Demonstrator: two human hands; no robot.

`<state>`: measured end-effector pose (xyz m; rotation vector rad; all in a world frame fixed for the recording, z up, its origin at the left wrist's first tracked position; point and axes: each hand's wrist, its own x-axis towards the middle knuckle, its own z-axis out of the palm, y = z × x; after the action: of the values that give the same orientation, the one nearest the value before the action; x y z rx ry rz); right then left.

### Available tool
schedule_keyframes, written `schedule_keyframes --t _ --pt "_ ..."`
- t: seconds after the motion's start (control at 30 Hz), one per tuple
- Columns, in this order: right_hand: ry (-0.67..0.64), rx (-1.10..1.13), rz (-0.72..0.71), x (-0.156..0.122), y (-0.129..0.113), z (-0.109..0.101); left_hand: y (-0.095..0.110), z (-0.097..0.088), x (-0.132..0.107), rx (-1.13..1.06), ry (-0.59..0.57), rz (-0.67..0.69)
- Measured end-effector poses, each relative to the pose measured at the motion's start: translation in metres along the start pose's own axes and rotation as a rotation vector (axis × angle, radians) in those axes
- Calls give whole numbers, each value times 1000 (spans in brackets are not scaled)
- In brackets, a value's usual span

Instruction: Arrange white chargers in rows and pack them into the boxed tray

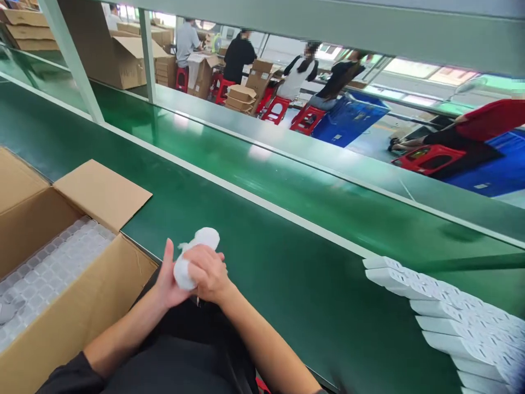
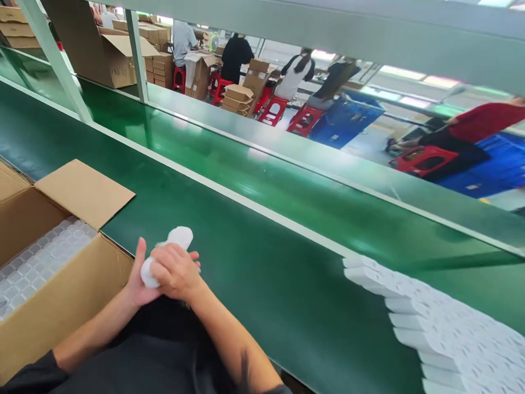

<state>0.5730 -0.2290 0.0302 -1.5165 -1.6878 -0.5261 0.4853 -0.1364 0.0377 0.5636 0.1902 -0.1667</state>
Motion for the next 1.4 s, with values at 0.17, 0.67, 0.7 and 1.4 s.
schedule_keyframes --t 0.17,0.67,0.7,1.4 --pt "122 230 185 -11 -38 21 28 6 6 -208 337 189" --pt "37 61 442 -18 -14 -1 37 -12 7 705 43 229" --pt "7 86 453 -17 -13 -3 40 -12 2 825 -10 178" --pt "-270 -17 469 -47 -3 8 179 -178 -232 1475 1732 -328"
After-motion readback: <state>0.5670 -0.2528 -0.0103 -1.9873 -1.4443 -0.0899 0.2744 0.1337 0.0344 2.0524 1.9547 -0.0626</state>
